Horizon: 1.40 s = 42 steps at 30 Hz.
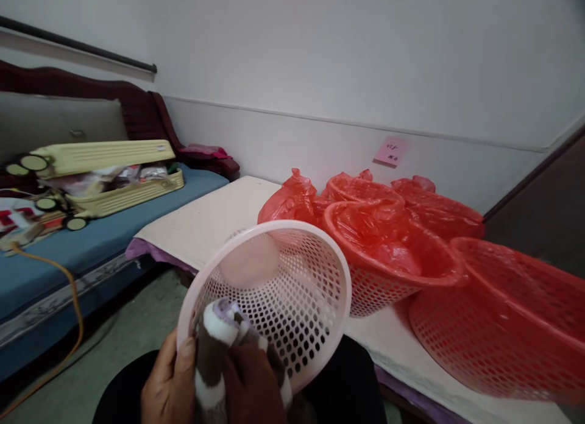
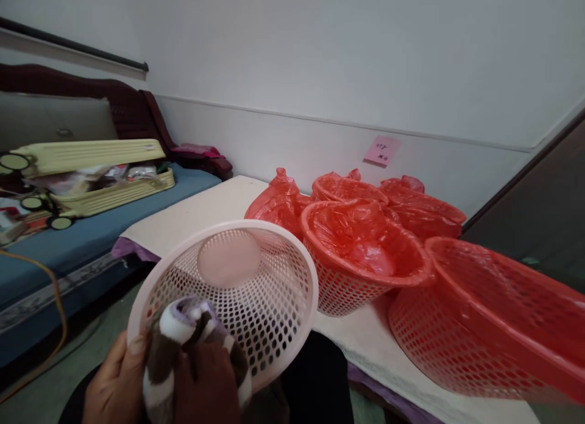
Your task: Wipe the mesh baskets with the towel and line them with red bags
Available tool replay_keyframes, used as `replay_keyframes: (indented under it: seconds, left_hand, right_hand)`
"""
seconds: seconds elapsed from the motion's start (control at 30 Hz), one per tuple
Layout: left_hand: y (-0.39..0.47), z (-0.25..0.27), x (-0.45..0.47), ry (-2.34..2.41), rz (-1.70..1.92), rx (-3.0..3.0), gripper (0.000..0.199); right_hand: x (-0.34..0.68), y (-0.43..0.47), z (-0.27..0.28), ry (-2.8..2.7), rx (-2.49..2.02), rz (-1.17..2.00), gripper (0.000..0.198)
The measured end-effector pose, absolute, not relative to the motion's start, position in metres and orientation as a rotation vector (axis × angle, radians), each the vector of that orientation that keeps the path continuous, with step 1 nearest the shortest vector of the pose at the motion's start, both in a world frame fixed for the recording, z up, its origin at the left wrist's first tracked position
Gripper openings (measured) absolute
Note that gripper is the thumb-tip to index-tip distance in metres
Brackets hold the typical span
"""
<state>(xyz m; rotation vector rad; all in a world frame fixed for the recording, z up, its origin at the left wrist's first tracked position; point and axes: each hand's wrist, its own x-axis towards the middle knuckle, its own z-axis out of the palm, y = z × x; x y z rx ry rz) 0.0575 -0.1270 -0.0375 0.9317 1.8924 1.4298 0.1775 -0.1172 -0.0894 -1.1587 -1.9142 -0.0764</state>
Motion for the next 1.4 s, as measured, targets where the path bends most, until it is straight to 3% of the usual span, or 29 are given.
replay_keyframes:
  seconds: [0.1, 0.2, 0.3, 0.47, 0.67, 0.8, 1.03, 1.17, 1.4]
  left_hand:
    - [-0.129, -0.038, 0.054, 1.875, 1.461, 1.053, 0.057]
    - [-0.129, -0.033, 0.051, 1.845, 1.546, 1.302, 0.046]
    - [-0.131, -0.032, 0.051, 1.82, 1.525, 1.472, 0.039]
    - [-0.14, -0.043, 0.057, 1.875, 1.444, 1.564, 0.039]
    - [-0.134, -0.037, 0.048, 1.88, 1.508, 1.811, 0.035]
    - [-0.123, -0.023, 0.033, 1.905, 1.522, 1.615, 0.04]
    - [-0.112, -0.005, 0.026, 1.829, 1.457, 1.439, 0.043]
    - [-0.105, 0.01, 0.037, 1.767, 1.526, 1.484, 0.039]
    - [-0.106, 0.016, 0.054, 1.659, 1.506, 1.582, 0.032]
  right_hand:
    - [0.181, -0.116, -0.091, -2.05, -1.167, 0.042, 0.019]
    - [0.199, -0.103, -0.099, -2.264, -1.189, -0.042, 0.01]
    - [0.22, -0.072, -0.101, -2.445, -1.397, -0.172, 0.019]
    - [0.23, -0.017, -0.092, -2.472, -1.721, -0.041, 0.026]
    - [0.216, -0.035, -0.099, -2.536, -1.563, 0.107, 0.019]
    - [0.215, -0.096, -0.119, -2.462, -1.22, 0.224, 0.009]
    - [0.2, -0.154, -0.145, -1.993, -1.275, 0.026, 0.016]
    - [0.194, -0.147, -0.138, -2.006, -1.121, -0.107, 0.007]
    - [0.185, -0.134, -0.106, -1.887, -0.998, -0.229, 0.019]
